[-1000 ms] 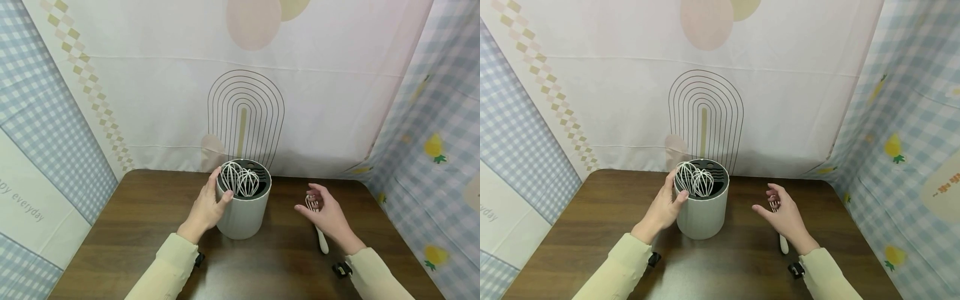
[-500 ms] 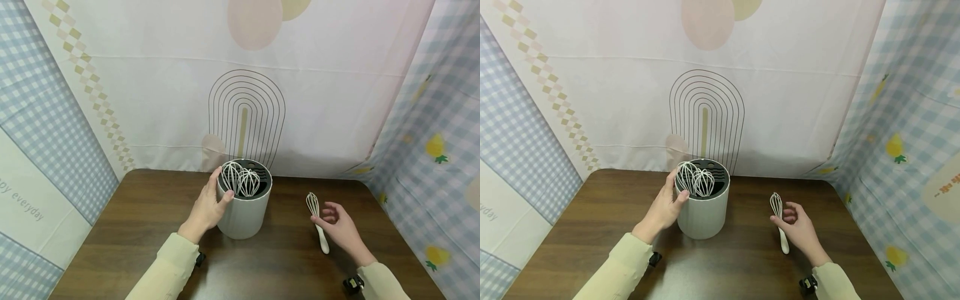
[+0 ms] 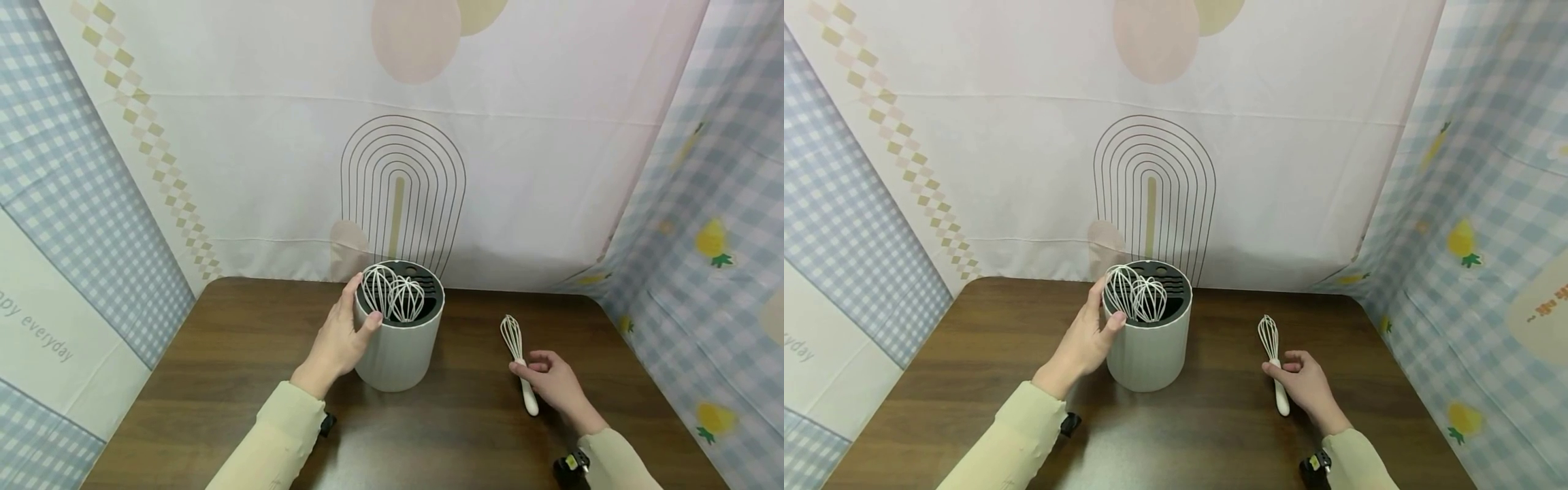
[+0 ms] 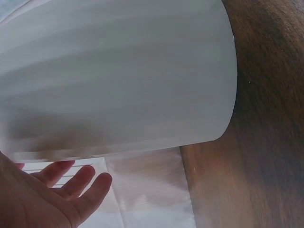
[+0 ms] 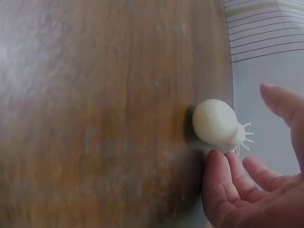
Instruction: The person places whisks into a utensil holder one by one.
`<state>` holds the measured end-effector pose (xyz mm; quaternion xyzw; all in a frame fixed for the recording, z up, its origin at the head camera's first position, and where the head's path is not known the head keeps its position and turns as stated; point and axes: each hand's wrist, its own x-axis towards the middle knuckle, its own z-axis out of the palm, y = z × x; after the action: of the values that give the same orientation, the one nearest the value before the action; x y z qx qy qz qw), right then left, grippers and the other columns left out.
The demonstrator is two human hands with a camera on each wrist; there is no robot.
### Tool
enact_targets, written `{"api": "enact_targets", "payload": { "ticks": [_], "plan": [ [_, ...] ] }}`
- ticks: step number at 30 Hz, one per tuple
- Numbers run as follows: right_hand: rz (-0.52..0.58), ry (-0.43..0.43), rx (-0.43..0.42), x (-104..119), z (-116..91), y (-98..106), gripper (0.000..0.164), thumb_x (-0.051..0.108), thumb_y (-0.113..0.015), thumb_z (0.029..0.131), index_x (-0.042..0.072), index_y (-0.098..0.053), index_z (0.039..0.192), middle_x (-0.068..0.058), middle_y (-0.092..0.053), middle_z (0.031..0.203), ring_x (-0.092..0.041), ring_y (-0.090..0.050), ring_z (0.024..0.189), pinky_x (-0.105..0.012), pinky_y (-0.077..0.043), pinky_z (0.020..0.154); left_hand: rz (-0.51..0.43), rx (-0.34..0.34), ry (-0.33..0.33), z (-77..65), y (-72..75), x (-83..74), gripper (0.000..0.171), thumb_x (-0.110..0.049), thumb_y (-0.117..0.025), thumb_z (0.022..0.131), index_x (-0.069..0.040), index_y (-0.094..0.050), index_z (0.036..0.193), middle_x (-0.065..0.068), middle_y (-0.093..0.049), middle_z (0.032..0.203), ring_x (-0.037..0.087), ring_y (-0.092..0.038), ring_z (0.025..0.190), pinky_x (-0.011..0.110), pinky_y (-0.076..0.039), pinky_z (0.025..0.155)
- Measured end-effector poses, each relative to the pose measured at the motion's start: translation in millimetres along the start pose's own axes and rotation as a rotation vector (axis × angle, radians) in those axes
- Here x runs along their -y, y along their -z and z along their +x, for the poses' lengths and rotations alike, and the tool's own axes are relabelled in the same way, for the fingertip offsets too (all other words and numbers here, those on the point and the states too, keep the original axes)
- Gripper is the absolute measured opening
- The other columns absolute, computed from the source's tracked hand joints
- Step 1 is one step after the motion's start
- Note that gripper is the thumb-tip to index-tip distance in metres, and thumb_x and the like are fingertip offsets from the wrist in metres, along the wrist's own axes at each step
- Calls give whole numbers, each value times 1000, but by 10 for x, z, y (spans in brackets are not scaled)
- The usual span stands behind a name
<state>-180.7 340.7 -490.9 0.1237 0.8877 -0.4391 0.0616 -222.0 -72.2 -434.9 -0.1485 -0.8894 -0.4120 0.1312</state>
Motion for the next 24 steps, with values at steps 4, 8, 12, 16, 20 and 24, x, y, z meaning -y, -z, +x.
{"api": "enact_targets", "payload": {
  "ticks": [4, 8, 12, 16, 20, 24],
  "plan": [
    [-15, -25, 9, 11, 13, -9, 80, 49, -70, 84, -5, -41, 135, -22, -56, 116, -28, -58, 99, -37, -50, 75, -1, 1, 2, 0, -1, 4, 77, -64, -43, 91, -41, -4, 154, 12, -33, 152, 32, -35, 136, 62, -38, 95],
    [-3, -43, 6, 22, 33, -16, 73, 42, -71, 86, -6, -42, 132, -19, -57, 110, -27, -58, 94, -35, -49, 72, -3, -1, -2, -1, -3, 11, 77, -64, -43, 91, -40, -5, 154, 12, -33, 152, 33, -35, 135, 62, -38, 94],
    [3, -43, -2, 29, 43, -29, 67, 37, -71, 87, -7, -44, 129, -18, -58, 105, -25, -58, 89, -34, -48, 69, -6, -3, 0, -3, 1, 2, 77, -64, -44, 91, -40, -5, 154, 12, -34, 151, 33, -36, 135, 62, -39, 94],
    [-2, -40, -16, 28, 51, -51, 59, 31, -72, 87, -8, -47, 124, -17, -60, 100, -24, -59, 84, -33, -48, 66, -6, -3, 1, -1, 1, -6, 77, -64, -44, 91, -41, -5, 154, 13, -35, 150, 33, -37, 134, 62, -40, 93],
    [-4, -51, -21, 26, 66, -65, 51, 26, -71, 88, -9, -49, 119, -17, -61, 98, -24, -59, 83, -34, -48, 65, -8, -3, 0, 0, 0, -10, 77, -64, -44, 91, -41, -5, 153, 14, -36, 149, 33, -37, 133, 62, -40, 93],
    [-2, -63, -10, 29, 76, -64, 47, 24, -69, 89, -9, -50, 116, -17, -60, 97, -24, -58, 82, -35, -48, 65, -7, 0, 0, 1, -4, -5, 77, -65, -43, 91, -41, -5, 153, 13, -35, 150, 32, -37, 134, 62, -40, 93]
  ]
}}
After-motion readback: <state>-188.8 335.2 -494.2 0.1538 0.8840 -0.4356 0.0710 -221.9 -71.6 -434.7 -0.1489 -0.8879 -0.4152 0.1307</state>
